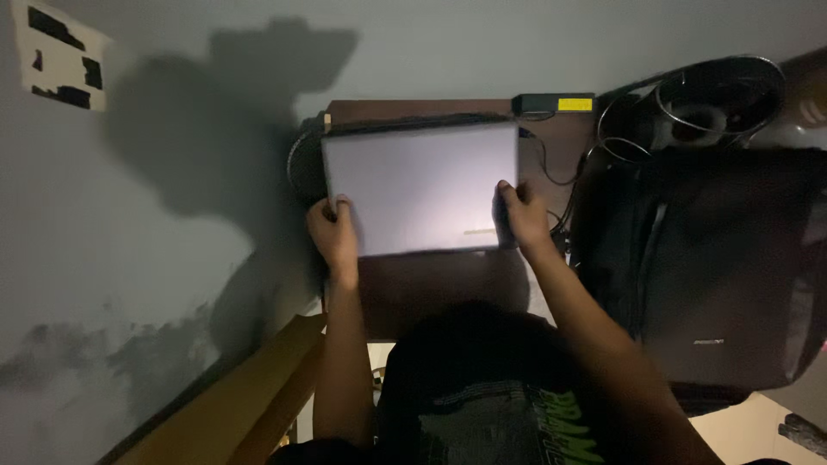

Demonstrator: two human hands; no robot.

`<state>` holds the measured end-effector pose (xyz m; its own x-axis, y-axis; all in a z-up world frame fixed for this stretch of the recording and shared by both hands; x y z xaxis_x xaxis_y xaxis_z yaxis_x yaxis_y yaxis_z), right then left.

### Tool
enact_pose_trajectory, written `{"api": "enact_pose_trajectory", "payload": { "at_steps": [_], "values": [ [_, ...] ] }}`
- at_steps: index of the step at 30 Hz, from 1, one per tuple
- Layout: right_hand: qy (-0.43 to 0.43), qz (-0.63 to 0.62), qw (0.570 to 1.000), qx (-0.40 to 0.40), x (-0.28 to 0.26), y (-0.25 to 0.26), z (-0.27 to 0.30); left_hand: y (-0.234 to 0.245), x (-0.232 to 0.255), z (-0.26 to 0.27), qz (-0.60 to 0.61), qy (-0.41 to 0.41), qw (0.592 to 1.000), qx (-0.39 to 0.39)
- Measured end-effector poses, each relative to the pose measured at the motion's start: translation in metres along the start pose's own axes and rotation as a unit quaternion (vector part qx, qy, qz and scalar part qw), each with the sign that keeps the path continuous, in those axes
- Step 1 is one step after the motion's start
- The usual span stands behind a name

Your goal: The person opens a backpack on the desk and zips a compartment, then closes the laptop and places it into the backpack. They then take a laptop cooling pad out of the backpack, connect its cable, and turn the pad over on the desk.

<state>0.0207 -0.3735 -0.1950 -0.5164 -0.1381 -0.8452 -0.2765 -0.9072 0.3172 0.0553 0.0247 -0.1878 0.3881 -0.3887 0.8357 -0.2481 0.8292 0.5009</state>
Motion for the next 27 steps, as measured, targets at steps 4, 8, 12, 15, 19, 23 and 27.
{"api": "enact_pose_trajectory", "payload": {
  "at_steps": [4, 8, 12, 15, 19, 23, 27],
  "values": [
    [-0.04, -0.035, 0.999, 0.011, 0.006, -0.004, 0.003, 0.001, -0.019, 0.001, 0.022, 0.054, 0.998, 0.018],
    [-0.075, 0.059, 0.995, 0.035, 0.009, 0.002, 0.015, -0.003, -0.039, 0.005, -0.024, 0.043, 0.999, 0.005],
    [-0.037, 0.043, 0.997, 0.058, 0.008, 0.008, 0.034, 0.003, -0.052, 0.022, -0.064, 0.015, 0.998, 0.024],
    [-0.036, 0.043, 0.996, 0.072, 0.008, 0.013, 0.045, 0.005, -0.046, 0.03, -0.053, 0.04, 0.998, 0.006],
    [-0.049, 0.013, 0.997, 0.061, 0.013, 0.015, 0.055, 0.015, -0.015, 0.053, 0.002, 0.03, 0.999, -0.033],
    [-0.002, 0.025, 0.995, 0.099, -0.003, 0.028, 0.056, 0.016, -0.026, 0.084, -0.058, 0.246, 0.962, -0.103],
    [0.053, -0.006, 0.994, 0.098, -0.034, 0.041, 0.066, 0.019, -0.002, 0.09, 0.07, 0.052, 0.996, -0.01]
  ]
}}
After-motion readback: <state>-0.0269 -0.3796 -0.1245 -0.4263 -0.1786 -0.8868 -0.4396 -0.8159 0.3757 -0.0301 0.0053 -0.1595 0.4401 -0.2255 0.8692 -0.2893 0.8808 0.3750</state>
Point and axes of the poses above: each hand's wrist, its own z-axis away from the middle knuckle, its own y-axis out of the back of the hand, x = y × z, the point moved 8 cm from there along -z, towards the middle knuckle, and after that the axes turned 2 degrees about -z, right-handed, at the moved point
